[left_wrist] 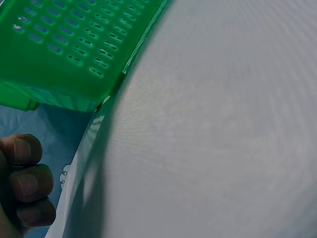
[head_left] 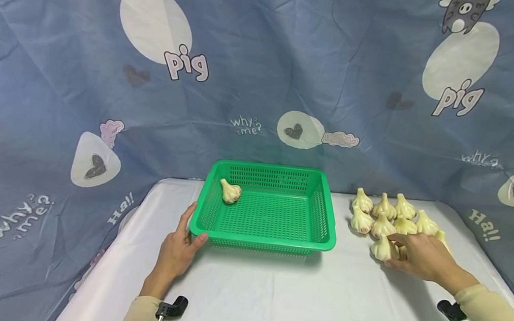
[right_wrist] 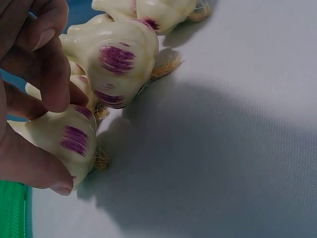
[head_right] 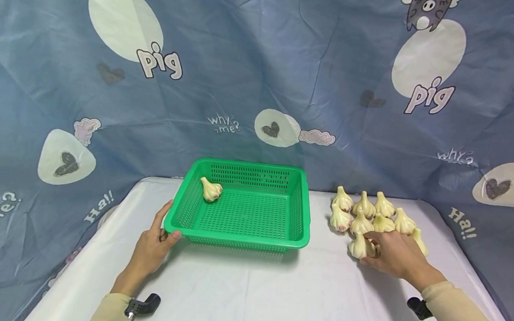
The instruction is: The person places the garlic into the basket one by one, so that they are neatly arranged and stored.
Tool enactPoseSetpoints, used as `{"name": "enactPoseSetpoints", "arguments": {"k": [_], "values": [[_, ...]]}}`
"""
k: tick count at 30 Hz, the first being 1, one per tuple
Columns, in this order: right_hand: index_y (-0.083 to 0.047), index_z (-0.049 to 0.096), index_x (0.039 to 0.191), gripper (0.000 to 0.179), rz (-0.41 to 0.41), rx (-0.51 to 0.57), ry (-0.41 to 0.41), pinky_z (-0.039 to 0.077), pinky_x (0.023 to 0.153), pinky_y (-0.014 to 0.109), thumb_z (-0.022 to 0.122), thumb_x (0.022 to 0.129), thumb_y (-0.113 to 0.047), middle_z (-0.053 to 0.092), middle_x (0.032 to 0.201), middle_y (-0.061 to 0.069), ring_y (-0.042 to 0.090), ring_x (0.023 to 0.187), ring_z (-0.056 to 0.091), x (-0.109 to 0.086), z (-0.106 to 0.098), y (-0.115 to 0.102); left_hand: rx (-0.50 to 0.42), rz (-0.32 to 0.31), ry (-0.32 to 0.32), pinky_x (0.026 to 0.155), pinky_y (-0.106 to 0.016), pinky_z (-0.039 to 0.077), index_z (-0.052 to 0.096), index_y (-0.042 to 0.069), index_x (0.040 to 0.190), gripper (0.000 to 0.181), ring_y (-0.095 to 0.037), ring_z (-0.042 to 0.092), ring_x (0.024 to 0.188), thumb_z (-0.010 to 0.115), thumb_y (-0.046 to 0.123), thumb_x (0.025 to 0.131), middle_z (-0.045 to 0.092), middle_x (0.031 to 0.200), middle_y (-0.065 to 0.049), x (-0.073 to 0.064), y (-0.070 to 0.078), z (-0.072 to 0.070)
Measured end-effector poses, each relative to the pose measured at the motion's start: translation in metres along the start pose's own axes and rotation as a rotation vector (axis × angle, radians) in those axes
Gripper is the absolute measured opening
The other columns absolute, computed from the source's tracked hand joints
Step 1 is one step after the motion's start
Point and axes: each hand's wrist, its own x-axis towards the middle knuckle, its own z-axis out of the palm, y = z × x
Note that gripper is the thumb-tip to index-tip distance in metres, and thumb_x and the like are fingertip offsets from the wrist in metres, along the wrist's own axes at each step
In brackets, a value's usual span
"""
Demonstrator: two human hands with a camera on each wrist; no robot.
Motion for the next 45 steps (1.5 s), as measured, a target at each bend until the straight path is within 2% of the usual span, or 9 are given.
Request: {"name": "enactPoseSetpoints", "arguments": {"k": [8, 12, 15, 17, 21, 27, 34, 39, 45], "values": [[-0.013, 0.079, 0.116, 0.057, 0.012, 0.032, -0.009, 0.046, 0.057, 0.031, 0.098, 0.071, -0.042, 0.074, 0.085, -0.011, -0.002, 0.061, 0.046, 0.003, -0.002, -0.004, -0.001, 0.004, 0.009, 0.044, -0.026, 0.024, 0.026, 0.032, 0.170, 0.087, 0.002, 0.023, 0.044, 0.069, 0.055, 0.098, 0.031, 0.051, 0.017, 0.000, -0.001, -0.001], [-0.012, 0.080, 0.114, 0.059, 0.028, 0.072, -0.004, 0.052, 0.060, 0.034, 0.098, 0.069, -0.046, 0.080, 0.091, -0.005, 0.003, 0.065, 0.061, 0.004, -0.004, -0.006, -0.005, 0.003, 0.004, 0.044, -0.026, 0.024, 0.026, 0.032, 0.170, 0.088, 0.002, 0.022, 0.045, 0.069, 0.055, 0.098, 0.031, 0.051, 0.018, 0.000, -0.001, -0.001], [-0.011, 0.080, 0.113, 0.061, 0.032, 0.102, -0.001, 0.056, 0.064, 0.035, 0.098, 0.069, -0.049, 0.080, 0.089, -0.006, 0.011, 0.073, 0.071, 0.004, -0.006, -0.006, -0.004, 0.002, 0.001, 0.044, -0.026, 0.024, 0.026, 0.032, 0.170, 0.088, 0.003, 0.022, 0.045, 0.070, 0.055, 0.098, 0.030, 0.051, 0.018, 0.000, -0.002, -0.001], [-0.010, 0.080, 0.112, 0.061, 0.030, 0.126, 0.004, 0.056, 0.065, 0.033, 0.098, 0.069, -0.049, 0.079, 0.088, -0.007, 0.013, 0.075, 0.073, 0.004, -0.009, -0.006, -0.006, 0.000, 0.000, 0.044, -0.026, 0.024, 0.026, 0.032, 0.170, 0.088, 0.003, 0.022, 0.045, 0.070, 0.055, 0.098, 0.031, 0.052, 0.018, 0.000, -0.002, -0.001], [-0.013, 0.080, 0.107, 0.057, 0.014, 0.151, 0.029, 0.056, 0.067, 0.033, 0.098, 0.069, -0.051, 0.078, 0.086, -0.010, 0.011, 0.076, 0.072, 0.007, -0.014, -0.005, -0.013, -0.005, 0.000, 0.044, -0.026, 0.023, 0.026, 0.033, 0.170, 0.088, 0.002, 0.021, 0.045, 0.069, 0.055, 0.098, 0.031, 0.051, 0.017, -0.001, -0.004, -0.001], [-0.011, 0.081, 0.104, 0.056, 0.022, 0.164, 0.047, 0.056, 0.069, 0.038, 0.098, 0.070, -0.052, 0.079, 0.084, -0.007, 0.006, 0.070, 0.071, 0.012, -0.022, -0.005, -0.011, -0.006, 0.001, 0.044, -0.026, 0.023, 0.026, 0.032, 0.170, 0.087, 0.002, 0.021, 0.044, 0.070, 0.054, 0.098, 0.031, 0.051, 0.017, -0.002, -0.004, -0.001], [-0.008, 0.081, 0.106, 0.054, 0.008, 0.192, 0.088, 0.056, 0.067, 0.033, 0.099, 0.071, -0.045, 0.079, 0.082, -0.005, 0.012, 0.071, 0.074, 0.021, -0.033, -0.009, -0.022, -0.002, -0.006, 0.045, -0.025, 0.023, 0.026, 0.032, 0.170, 0.087, 0.002, 0.021, 0.045, 0.068, 0.057, 0.098, 0.030, 0.052, 0.017, -0.003, -0.004, 0.000], [-0.012, 0.081, 0.105, 0.049, 0.004, 0.213, 0.127, 0.054, 0.065, 0.029, 0.099, 0.072, -0.042, 0.079, 0.084, -0.006, 0.009, 0.070, 0.073, 0.034, -0.044, -0.017, -0.017, 0.003, -0.009, 0.044, -0.025, 0.022, 0.024, 0.032, 0.170, 0.087, 0.003, 0.020, 0.044, 0.067, 0.059, 0.099, 0.030, 0.051, 0.017, -0.001, -0.004, 0.000], [-0.008, 0.081, 0.112, 0.052, -0.009, 0.254, 0.135, 0.052, 0.062, 0.027, 0.098, 0.075, -0.039, 0.081, 0.088, -0.001, 0.001, 0.066, 0.067, 0.057, -0.061, -0.027, -0.006, 0.003, -0.015, 0.045, -0.024, 0.022, 0.023, 0.032, 0.171, 0.088, 0.003, 0.020, 0.044, 0.065, 0.060, 0.100, 0.031, 0.051, 0.018, 0.001, -0.003, 0.001]]}}
